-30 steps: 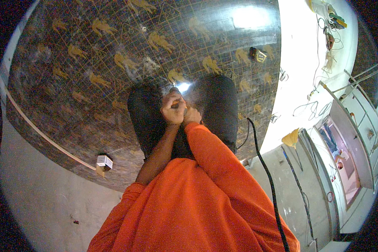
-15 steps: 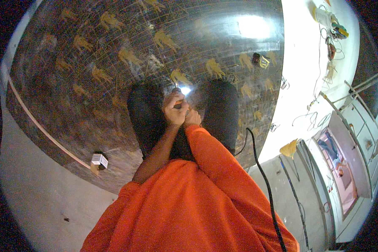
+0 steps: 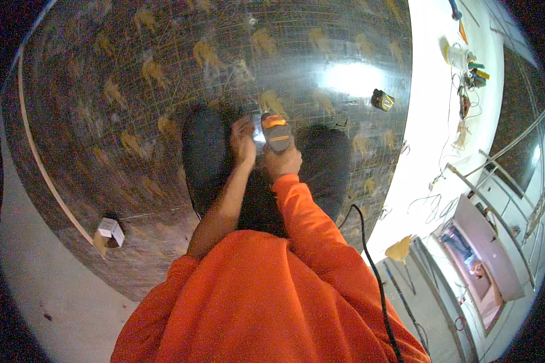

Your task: The person kneels on a patterned floor and uses a cordless drill to drive screws into the surface. They repeatedly pick up screws, position them, and operate the drill to fasten them into the floor.

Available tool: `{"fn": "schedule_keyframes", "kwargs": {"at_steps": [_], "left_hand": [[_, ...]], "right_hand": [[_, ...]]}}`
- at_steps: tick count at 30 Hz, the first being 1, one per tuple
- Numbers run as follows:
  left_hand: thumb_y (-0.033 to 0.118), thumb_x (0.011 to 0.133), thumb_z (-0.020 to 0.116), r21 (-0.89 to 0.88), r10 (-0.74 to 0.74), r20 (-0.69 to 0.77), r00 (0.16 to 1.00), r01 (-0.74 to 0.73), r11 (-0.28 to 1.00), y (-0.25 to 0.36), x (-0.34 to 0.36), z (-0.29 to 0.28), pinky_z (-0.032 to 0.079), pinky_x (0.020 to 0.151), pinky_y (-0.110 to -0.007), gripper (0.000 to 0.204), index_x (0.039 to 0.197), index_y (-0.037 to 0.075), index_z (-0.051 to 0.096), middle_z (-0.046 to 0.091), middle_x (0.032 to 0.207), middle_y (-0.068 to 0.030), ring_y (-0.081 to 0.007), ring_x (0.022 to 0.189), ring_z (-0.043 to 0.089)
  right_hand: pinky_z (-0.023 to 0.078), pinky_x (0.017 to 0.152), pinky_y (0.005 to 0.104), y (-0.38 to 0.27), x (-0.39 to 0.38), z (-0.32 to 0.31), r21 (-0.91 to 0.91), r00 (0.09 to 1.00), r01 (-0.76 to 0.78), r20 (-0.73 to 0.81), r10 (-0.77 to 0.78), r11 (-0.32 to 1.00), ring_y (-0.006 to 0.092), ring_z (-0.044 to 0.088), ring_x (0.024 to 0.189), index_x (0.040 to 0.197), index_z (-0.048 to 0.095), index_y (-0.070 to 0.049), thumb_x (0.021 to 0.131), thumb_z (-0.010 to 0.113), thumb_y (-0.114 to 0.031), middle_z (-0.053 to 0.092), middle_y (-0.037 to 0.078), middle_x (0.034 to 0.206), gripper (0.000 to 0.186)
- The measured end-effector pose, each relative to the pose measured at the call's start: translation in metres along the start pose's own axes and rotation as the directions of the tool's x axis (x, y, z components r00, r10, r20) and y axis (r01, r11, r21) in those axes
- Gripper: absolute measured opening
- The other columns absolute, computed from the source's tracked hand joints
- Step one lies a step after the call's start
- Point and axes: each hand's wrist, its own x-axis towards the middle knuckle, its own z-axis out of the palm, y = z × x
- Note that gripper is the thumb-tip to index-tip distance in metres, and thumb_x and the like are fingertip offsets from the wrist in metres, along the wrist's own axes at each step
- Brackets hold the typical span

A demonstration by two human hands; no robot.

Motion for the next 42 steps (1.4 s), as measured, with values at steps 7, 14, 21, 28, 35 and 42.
{"fn": "schedule_keyframes", "kwargs": {"at_steps": [7, 14, 21, 28, 35, 42], "left_hand": [[0.035, 0.093, 0.045, -0.306, -0.665, 0.157, 0.730, 0.676, 0.670, -0.092, 0.017, 0.016, 0.042, 0.088, -0.042, 0.044, 0.124, 0.007, 0.056, 0.063, 0.122, -0.0089, -0.0244, 0.106, 0.060], [0.045, 0.093, 0.042, -0.349, -0.652, 0.333, 0.682, 0.731, 0.586, -0.081, 0.035, 0.039, 0.035, 0.100, -0.051, 0.052, 0.134, 0.013, 0.049, 0.059, 0.132, -0.0064, -0.0248, 0.124, 0.052], [0.045, 0.091, 0.052, -0.434, -0.704, 0.404, 0.584, 0.800, 0.414, -0.071, 0.051, 0.058, 0.036, 0.103, -0.055, 0.053, 0.130, 0.009, 0.052, 0.059, 0.120, -0.0106, -0.0286, 0.116, 0.054], [0.029, 0.089, 0.059, 0.199, 0.074, 0.550, 0.832, -0.216, 0.956, -0.086, 0.030, 0.048, 0.044, 0.093, -0.047, 0.030, 0.111, 0.009, 0.058, 0.064, 0.101, -0.0127, -0.0282, 0.101, 0.058], [0.022, 0.084, 0.071, 0.630, -0.209, 0.522, 0.827, -0.208, 0.749, -0.057, 0.015, 0.112, 0.052, 0.076, -0.039, 0.037, 0.107, -0.007, 0.065, 0.069, 0.085, -0.0143, -0.0296, 0.077, 0.065], [0.037, 0.095, 0.059, 0.740, 0.656, 0.425, 0.624, -0.657, 0.146, -0.047, 0.077, 0.065, 0.043, 0.100, -0.046, 0.054, 0.132, -0.001, 0.052, 0.051, 0.135, -0.0233, -0.0376, 0.123, 0.050]], "right_hand": [[0.049, 0.057, 0.0312, 0.023, 0.013, 0.014, 0.280, 0.982, 0.188, -0.032, -0.187, 0.941, 0.0161, 0.062, 0.061, 0.098, 0.064, -0.001, 0.073, 0.065, -0.011, 0.065, 0.006, 0.074, 0.028], [0.045, 0.056, 0.0283, 0.030, 0.017, 0.010, 0.233, 0.987, 0.139, 0.042, -0.152, 0.963, 0.0117, 0.056, 0.063, 0.100, 0.064, -0.001, 0.076, 0.064, -0.010, 0.063, 0.002, 0.079, 0.026], [0.055, 0.066, 0.0349, 0.007, -0.001, -0.007, 0.375, 0.990, 0.074, 0.086, -0.115, 0.924, 0.0185, 0.066, 0.073, 0.105, 0.064, 0.000, 0.074, 0.072, -0.015, 0.069, 0.008, 0.090, 0.035], [0.054, 0.069, 0.0307, 0.028, -0.013, -0.036, 0.494, 0.966, 0.204, 0.040, -0.257, 0.845, 0.0151, 0.065, 0.078, 0.106, 0.065, -0.003, 0.086, 0.065, -0.009, 0.067, 0.003, 0.090, 0.021], [0.051, 0.087, 0.0353, 0.068, -0.030, -0.097, 0.901, 0.982, 0.188, -0.168, -0.085, 0.390, 0.0175, 0.062, 0.095, 0.120, 0.059, -0.005, 0.074, 0.069, -0.003, 0.067, 0.006, 0.108, 0.048], [0.054, 0.064, 0.0313, 0.159, -0.033, -0.157, 0.995, 0.997, -0.033, 0.027, -0.069, -0.092, 0.0152, 0.061, 0.072, 0.127, 0.051, -0.003, 0.078, 0.060, 0.001, 0.066, 0.009, 0.106, 0.049]]}}
